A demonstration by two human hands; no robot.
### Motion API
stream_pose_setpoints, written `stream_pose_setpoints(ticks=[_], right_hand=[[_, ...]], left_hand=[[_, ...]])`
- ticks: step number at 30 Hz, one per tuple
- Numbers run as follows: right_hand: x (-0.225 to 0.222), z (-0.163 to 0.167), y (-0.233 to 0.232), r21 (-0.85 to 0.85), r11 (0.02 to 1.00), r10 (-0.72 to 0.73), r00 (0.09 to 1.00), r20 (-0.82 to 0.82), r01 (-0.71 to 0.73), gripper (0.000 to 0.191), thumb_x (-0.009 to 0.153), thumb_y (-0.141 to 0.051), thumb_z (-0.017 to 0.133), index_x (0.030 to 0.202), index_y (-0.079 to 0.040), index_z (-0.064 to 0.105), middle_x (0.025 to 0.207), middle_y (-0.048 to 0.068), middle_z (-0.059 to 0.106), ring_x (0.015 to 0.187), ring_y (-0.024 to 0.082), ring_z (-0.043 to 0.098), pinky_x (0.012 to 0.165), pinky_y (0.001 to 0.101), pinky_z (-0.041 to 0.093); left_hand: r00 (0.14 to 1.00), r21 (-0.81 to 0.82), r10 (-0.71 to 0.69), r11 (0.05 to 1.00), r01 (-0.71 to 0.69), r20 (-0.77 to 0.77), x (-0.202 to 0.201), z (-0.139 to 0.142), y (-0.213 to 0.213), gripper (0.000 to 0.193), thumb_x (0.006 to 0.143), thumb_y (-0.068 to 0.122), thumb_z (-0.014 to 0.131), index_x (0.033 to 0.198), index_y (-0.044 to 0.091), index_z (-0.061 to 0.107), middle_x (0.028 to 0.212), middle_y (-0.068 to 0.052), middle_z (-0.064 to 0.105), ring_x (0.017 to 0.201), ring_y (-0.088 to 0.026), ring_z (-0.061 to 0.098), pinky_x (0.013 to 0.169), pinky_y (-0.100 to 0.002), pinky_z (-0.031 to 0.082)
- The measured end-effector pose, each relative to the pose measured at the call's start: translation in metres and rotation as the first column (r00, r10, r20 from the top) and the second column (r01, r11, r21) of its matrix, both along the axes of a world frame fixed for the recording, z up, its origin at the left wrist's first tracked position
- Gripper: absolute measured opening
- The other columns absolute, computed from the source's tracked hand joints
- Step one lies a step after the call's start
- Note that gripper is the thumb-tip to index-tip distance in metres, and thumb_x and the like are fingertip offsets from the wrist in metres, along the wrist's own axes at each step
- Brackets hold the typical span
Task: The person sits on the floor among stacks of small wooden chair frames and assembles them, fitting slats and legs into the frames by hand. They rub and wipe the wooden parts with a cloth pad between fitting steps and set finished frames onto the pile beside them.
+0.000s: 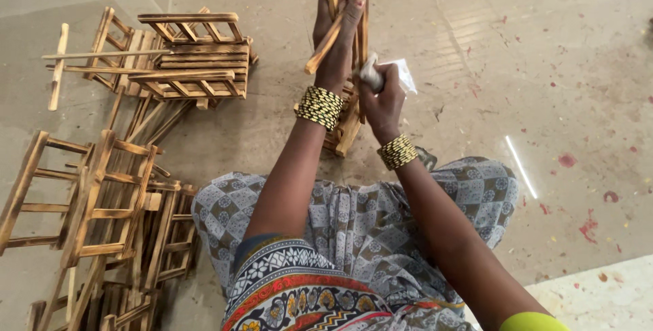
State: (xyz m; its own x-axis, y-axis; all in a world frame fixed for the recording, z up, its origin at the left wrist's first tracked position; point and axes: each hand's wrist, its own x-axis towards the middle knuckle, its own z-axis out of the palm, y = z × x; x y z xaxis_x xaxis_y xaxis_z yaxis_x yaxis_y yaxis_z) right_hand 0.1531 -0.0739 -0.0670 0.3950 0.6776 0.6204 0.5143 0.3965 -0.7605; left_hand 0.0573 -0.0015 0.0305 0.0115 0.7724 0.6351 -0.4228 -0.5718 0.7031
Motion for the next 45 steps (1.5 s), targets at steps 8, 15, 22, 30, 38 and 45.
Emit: stream_pose_setpoints(ticks=[8, 15, 22, 30, 38, 45], right_hand=[[0.001, -0.013, 0.005, -0.274, 0.96, 0.014, 0.991, -0.135, -0.051, 0.029, 0.095, -0.019, 0.079, 0.111, -0.005, 0.06, 0.09, 0.007, 0.069, 0.069, 0.011, 0.07, 0.055, 0.026, 0.06], [-0.002, 0.107, 0.028, 0.299, 0.942, 0.129, 0.986, 0.106, -0.155, 0.026, 0.105, 0.001, 0.064, 0.129, -0.003, 0.056, 0.126, 0.013, 0.066, 0.095, 0.015, 0.075, 0.074, 0.0261, 0.065], [-0.002, 0.066, 0.009, 0.139, 0.985, 0.095, 0.995, 0.016, -0.097, 0.028, 0.097, -0.008, 0.078, 0.116, -0.002, 0.058, 0.096, 0.011, 0.067, 0.085, 0.014, 0.066, 0.074, 0.029, 0.059], [-0.005, -0.035, -0.005, -0.051, 0.998, -0.03, 0.999, -0.016, 0.029, 0.029, 0.092, -0.013, 0.081, 0.105, -0.002, 0.058, 0.085, 0.009, 0.064, 0.073, 0.014, 0.062, 0.064, 0.0305, 0.053], [0.016, -0.051, -0.013, -0.058, 0.998, -0.026, 0.997, 0.075, 0.03, 0.039, 0.09, -0.012, 0.08, 0.117, 0.0, 0.055, 0.109, 0.015, 0.063, 0.088, 0.02, 0.07, 0.072, 0.0308, 0.062], [-0.018, -0.066, -0.044, -0.177, 0.962, 0.248, 0.938, 0.243, -0.209, 0.034, 0.091, 0.0, 0.07, 0.123, -0.004, 0.061, 0.125, 0.016, 0.063, 0.097, 0.025, 0.07, 0.082, 0.0356, 0.064]], left_hand=[[1.0, -0.002, 0.022, 1.0, -0.022, -0.016, 0.001, -0.002, 0.002, 0.029, 0.108, 0.026, 0.067, 0.131, 0.01, 0.059, 0.117, 0.001, 0.062, 0.106, -0.007, 0.058, 0.095, -0.025, 0.052], [0.988, 0.049, -0.124, 0.992, 0.12, 0.095, -0.002, -0.002, 0.005, 0.027, 0.109, 0.026, 0.061, 0.131, 0.011, 0.057, 0.125, 0.002, 0.064, 0.113, -0.008, 0.063, 0.095, -0.026, 0.055], [0.997, 0.001, -0.065, 0.998, 0.065, 0.041, 0.002, -0.01, 0.006, 0.031, 0.109, 0.03, 0.066, 0.131, 0.01, 0.058, 0.12, 0.001, 0.063, 0.109, -0.008, 0.061, 0.097, -0.027, 0.053], [0.999, 0.051, 0.03, 0.998, -0.029, -0.018, -0.001, -0.016, 0.013, 0.033, 0.112, 0.035, 0.068, 0.131, 0.009, 0.061, 0.115, -0.001, 0.061, 0.106, -0.007, 0.056, 0.099, -0.023, 0.048], [0.951, -0.235, 0.056, 0.963, -0.132, -0.304, -0.004, -0.092, -0.018, 0.057, 0.101, 0.048, 0.064, 0.138, 0.008, 0.049, 0.12, -0.01, 0.068, 0.107, -0.018, 0.071, 0.088, -0.032, 0.06], [0.956, -0.112, 0.093, 0.985, -0.129, -0.279, -0.006, -0.107, -0.006, 0.045, 0.113, 0.045, 0.05, 0.134, 0.007, 0.059, 0.121, -0.009, 0.07, 0.109, -0.014, 0.071, 0.091, -0.029, 0.06]])
